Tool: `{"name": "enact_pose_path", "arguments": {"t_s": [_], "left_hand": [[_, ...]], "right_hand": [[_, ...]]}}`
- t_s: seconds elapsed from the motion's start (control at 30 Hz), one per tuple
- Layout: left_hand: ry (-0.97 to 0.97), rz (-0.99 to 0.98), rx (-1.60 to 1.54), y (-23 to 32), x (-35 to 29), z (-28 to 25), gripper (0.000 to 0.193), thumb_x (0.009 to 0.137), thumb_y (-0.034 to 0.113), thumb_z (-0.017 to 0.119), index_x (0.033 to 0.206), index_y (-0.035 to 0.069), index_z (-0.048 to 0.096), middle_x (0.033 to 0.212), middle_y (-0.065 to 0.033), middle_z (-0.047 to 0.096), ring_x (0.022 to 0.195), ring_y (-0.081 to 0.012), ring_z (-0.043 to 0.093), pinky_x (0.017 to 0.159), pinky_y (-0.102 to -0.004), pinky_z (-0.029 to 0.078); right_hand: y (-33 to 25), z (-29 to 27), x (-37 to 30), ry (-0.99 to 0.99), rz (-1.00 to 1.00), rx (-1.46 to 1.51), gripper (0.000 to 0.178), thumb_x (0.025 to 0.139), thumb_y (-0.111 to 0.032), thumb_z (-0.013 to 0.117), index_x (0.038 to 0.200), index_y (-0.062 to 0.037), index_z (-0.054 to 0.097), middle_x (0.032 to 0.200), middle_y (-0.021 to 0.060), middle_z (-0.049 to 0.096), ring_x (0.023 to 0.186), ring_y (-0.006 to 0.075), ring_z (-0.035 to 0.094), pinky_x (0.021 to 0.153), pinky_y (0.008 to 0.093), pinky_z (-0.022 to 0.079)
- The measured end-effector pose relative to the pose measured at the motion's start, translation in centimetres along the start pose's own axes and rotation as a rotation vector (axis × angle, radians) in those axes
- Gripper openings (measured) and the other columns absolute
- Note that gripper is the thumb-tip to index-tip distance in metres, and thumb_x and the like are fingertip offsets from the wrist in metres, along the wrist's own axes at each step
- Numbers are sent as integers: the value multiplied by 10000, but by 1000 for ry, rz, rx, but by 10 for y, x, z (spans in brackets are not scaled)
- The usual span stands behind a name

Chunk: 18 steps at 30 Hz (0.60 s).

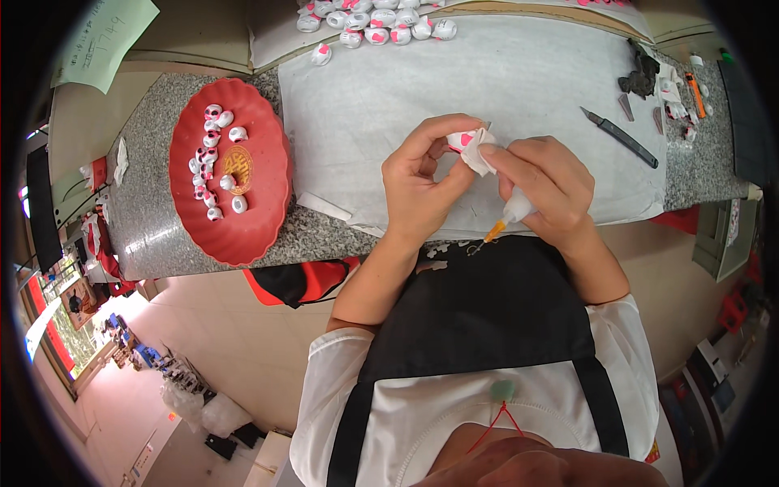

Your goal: Gluing small pink bow accessories onto white toy cat heads at a factory workbench.

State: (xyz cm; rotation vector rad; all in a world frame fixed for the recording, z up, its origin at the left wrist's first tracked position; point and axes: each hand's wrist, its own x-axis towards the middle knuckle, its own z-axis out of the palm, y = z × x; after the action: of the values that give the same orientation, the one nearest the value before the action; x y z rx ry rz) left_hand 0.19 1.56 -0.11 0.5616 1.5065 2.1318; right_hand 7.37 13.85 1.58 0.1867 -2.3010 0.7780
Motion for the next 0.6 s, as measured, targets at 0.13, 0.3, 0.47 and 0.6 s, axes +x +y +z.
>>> {"name": "enact_pose_path", "arguments": {"t_s": [0.13, 0.3, 0.47, 0.6], "left_hand": [[21, 156, 347, -5, 2, -2, 296, 639, -74, 529, 920, 18, 541, 903, -67, 539, 833, -138, 509, 703, -236, 413], [23, 98, 246, -2, 4, -1, 295, 659, -76, 550, 943, 2, 526, 957, -78, 501, 864, -141, 490, 724, -240, 401], [4, 103, 215, 1, 5, -1, 314, 660, -83, 568, 964, -28, 508, 1006, -96, 464, 895, -142, 471, 753, -246, 392], [3, 64, 168, 0, 5, -1, 339, 658, -83, 570, 985, -21, 506, 987, -88, 469, 874, -135, 476, 739, -237, 394]], "right_hand": [[2, -4, 7, -37, -57, -80, 341, 478, 93, 570, 803, -9, 587, 651, 78, 491, 511, 172, 478, 434, 245, 385], [14, -22, 8, 27, 170, 108, 249, 588, 65, 598, 823, -3, 554, 714, 78, 534, 550, 136, 492, 487, 216, 394], [42, -36, -5, 140, 482, -191, 247, 651, 17, 606, 876, -18, 513, 857, 51, 540, 636, 83, 459, 584, 186, 371], [42, -38, -12, 178, 538, -72, 251, 636, 26, 607, 866, -13, 513, 896, 52, 527, 578, 69, 408, 572, 183, 347]]}}
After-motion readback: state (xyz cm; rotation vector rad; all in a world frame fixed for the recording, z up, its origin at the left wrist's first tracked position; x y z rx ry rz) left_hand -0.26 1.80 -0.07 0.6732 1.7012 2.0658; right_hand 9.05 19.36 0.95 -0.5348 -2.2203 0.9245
